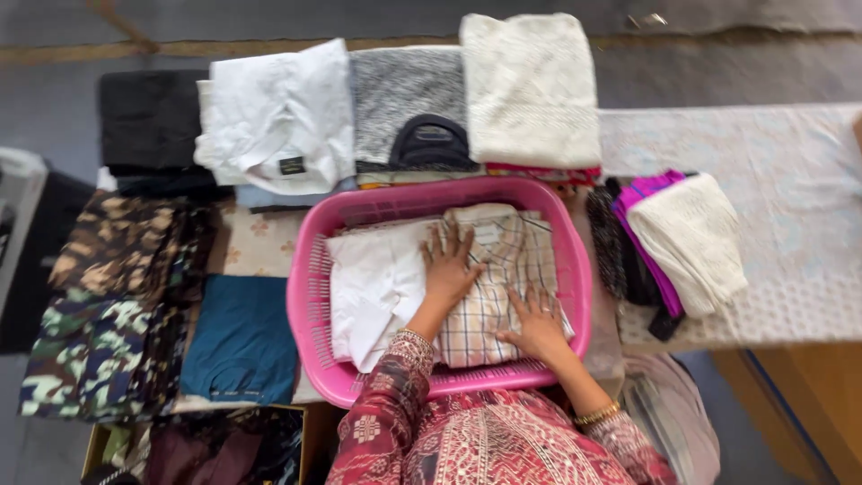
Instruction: The person folds a light blue patterned shirt on a table and places it on a stack. They then pick up a pink laundry basket and place it on their lap. The person proceeds to pick up various folded clothes from the table, including shirts, pants, and towels, and places them into the basket.
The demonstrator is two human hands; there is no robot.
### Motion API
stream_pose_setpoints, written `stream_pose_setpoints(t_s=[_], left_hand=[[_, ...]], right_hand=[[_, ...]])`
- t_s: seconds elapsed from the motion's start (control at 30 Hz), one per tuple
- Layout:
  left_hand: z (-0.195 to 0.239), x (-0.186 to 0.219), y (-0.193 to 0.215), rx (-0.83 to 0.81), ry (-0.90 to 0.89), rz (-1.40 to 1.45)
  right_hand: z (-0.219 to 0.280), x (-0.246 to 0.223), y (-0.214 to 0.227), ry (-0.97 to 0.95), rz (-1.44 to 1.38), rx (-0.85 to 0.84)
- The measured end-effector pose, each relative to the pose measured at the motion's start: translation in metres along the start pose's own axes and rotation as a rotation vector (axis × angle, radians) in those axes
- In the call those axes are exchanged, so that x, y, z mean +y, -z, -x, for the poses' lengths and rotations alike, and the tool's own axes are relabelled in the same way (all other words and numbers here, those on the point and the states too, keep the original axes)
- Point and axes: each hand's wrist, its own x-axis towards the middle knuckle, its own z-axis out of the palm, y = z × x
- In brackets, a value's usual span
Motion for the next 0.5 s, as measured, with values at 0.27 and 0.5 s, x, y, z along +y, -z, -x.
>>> stream_pose_setpoints(t_s=[0.27,0.5], left_hand=[[0.009,-0.122,0.075,0.583,0.017,0.147],[-0.037,-0.289,0.184,0.911,0.349,0.352]], right_hand=[[-0.006,-0.049,0.061,0.28,-0.419,0.347],[-0.158,-0.185,0.083,0.579,-0.952,0.205]])
